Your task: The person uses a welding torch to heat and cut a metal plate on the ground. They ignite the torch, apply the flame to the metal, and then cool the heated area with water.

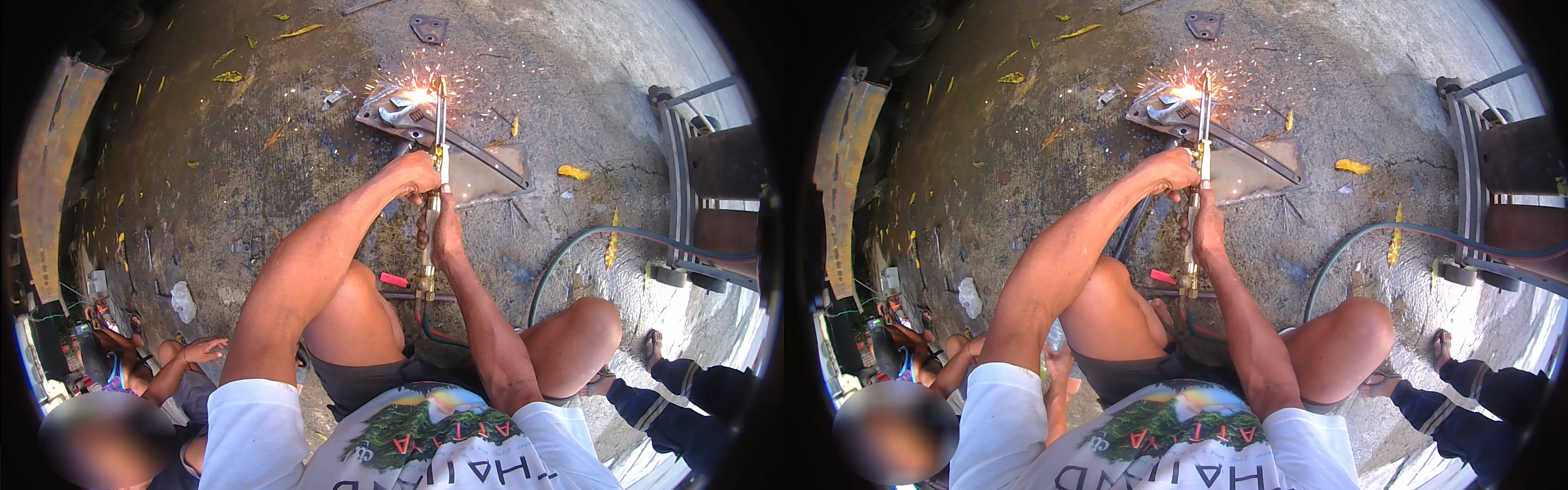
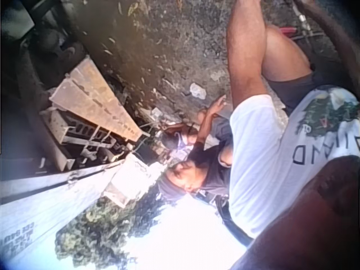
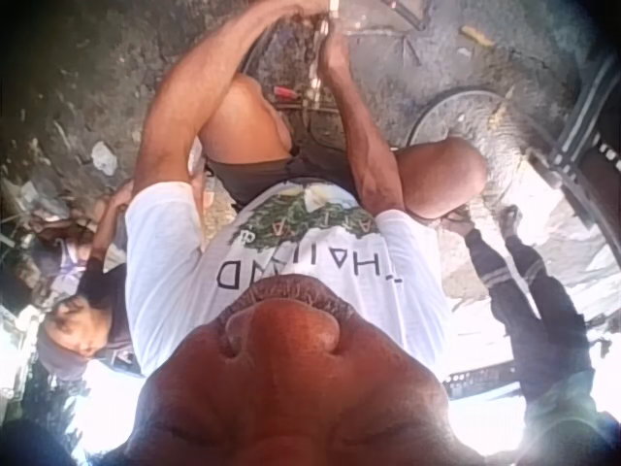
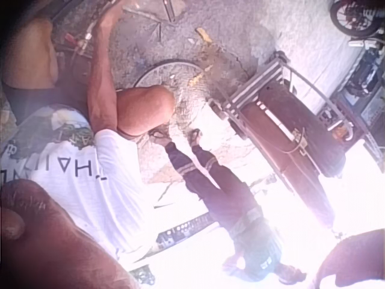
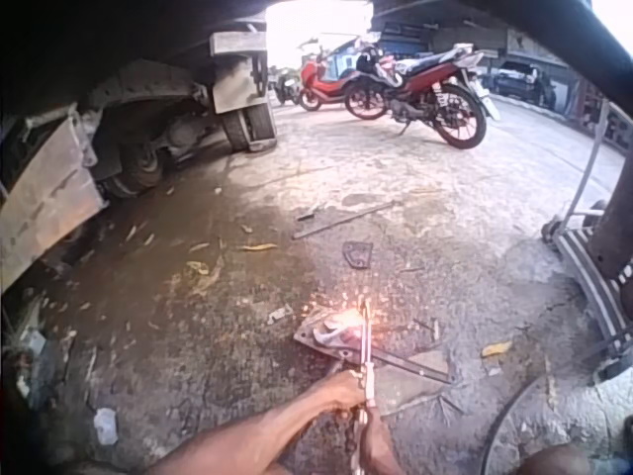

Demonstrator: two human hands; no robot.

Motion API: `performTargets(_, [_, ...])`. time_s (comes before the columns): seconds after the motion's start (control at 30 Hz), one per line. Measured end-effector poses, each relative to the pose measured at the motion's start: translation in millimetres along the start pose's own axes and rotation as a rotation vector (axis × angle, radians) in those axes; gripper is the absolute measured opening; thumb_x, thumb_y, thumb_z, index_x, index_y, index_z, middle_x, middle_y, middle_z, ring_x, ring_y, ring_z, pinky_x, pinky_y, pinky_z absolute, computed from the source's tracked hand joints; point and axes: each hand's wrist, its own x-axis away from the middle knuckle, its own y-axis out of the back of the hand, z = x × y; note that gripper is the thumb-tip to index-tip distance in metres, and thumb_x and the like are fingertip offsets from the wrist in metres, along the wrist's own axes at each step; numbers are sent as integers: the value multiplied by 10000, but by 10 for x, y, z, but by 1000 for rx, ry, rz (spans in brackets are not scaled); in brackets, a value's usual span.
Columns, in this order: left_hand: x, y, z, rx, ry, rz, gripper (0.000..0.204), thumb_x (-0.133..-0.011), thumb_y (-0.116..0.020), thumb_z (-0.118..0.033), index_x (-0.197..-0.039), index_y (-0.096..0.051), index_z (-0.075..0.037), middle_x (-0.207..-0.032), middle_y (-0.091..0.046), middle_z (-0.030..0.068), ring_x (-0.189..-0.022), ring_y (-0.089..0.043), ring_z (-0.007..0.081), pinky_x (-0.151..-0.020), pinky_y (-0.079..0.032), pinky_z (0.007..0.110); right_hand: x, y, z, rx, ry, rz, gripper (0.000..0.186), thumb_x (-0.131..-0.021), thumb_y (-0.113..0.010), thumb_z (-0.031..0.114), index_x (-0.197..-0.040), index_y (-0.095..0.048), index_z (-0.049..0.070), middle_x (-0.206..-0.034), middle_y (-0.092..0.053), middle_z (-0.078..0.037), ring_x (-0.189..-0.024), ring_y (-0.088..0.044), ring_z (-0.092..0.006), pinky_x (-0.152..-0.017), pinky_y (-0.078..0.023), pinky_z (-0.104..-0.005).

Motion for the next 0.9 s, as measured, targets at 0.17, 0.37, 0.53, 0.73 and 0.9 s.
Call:
performTargets(0.17, [-10,-4,16,8,-8,-5,229,-828,-689,-157,-902,-703,59,-773,-670,106,-506,-589,173,-385,-482,294,11,-17,23,4,-5,-12,638,-954,-382,689,-934,-544,73,-616,-464,-13,-480,-454,-145,-430,-361,-321])
performTargets(0.37, [-42,-1,43,0,-15,-3,228,-837,-668,-153,-904,-699,63,-783,-670,120,-508,-595,184,-392,-483,305,23,-30,34,26,12,-7,653,-943,-389,705,-943,-546,71,-623,-468,-12,-486,-456,-142,-436,-365,-318])
performTargets(0.53, [-15,13,25,5,-22,9,221,-847,-656,-149,-909,-696,59,-801,-674,126,-517,-602,186,-394,-484,305,28,-31,43,31,5,-13,654,-940,-390,709,-927,-549,75,-626,-465,-9,-490,-448,-141,-449,-372,-319])
performTargets(0.73, [-69,-4,70,31,-35,3,212,-850,-658,-146,-903,-695,56,-797,-676,108,-538,-601,178,-396,-490,294,7,-36,41,14,-17,-25,653,-941,-389,707,-883,-555,79,-626,-470,-12,-494,-447,-142,-453,-373,-320])
performTargets(0.9, [-64,3,55,41,-29,10,201,-843,-666,-148,-883,-693,48,-780,-669,91,-539,-595,170,-391,-495,293,-10,-25,24,15,3,-9,660,-945,-390,703,-921,-563,66,-624,-473,-14,-494,-449,-141,-449,-372,-316])
